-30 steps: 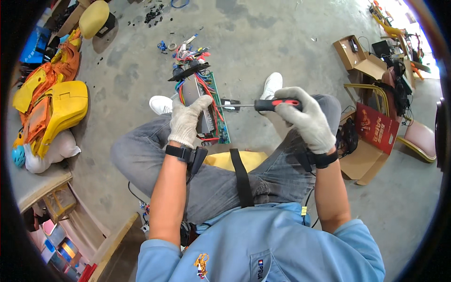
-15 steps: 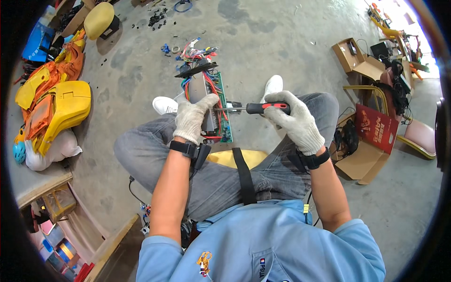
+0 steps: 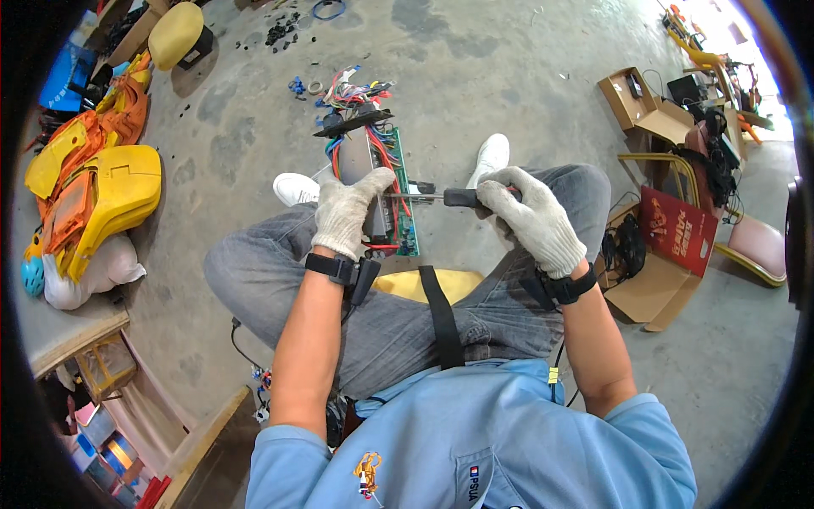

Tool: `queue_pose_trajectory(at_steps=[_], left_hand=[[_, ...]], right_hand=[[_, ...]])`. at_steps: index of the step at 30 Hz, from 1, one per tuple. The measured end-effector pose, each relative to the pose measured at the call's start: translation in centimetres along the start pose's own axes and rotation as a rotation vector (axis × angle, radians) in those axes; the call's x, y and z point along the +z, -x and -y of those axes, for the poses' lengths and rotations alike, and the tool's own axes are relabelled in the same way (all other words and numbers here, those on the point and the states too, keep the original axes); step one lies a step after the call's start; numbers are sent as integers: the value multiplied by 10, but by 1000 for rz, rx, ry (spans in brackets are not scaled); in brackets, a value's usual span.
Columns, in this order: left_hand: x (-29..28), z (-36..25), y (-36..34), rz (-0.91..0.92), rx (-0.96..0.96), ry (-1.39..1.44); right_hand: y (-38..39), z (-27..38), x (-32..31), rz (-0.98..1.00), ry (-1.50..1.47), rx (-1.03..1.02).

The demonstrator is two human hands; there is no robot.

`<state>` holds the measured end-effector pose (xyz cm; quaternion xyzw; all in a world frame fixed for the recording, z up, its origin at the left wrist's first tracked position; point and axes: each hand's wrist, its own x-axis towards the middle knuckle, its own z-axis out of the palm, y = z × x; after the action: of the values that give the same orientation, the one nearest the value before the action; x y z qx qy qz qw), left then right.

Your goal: The recorder is using a screwdriver to remove or tighten screws on a circuit board assembly.

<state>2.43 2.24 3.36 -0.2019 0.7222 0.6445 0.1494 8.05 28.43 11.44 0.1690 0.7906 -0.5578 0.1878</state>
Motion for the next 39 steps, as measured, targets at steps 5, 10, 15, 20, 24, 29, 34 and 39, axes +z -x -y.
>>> queue_pose_trajectory(at_steps=[5,10,15,20,24,29,34,39], left_hand=[[-1,1,-3,-22,-35,-53],[2,-3,2,13,-49,37],[2,1,0,2,-23,-1],[1,8,-8,8,-70,32],[0,7,-5,18,-42,42],[1,3,-1,3,-7,-7],[0,4,-3,20,-39,-44],[1,-2,-1,14,-16,-96]], right_hand=[[0,15,1,11,130,154],[-3,0,-5,26,228,-190],[-7,-2,-2,49,352,-538],[-5,-3,0,-132,397,-250],[-10,-4,-5,-9,380,-273],[-6,-2,0,-96,299,-458],[-4,13,0,-84,209,-155],[-11,-8,-8,54,204,-486]])
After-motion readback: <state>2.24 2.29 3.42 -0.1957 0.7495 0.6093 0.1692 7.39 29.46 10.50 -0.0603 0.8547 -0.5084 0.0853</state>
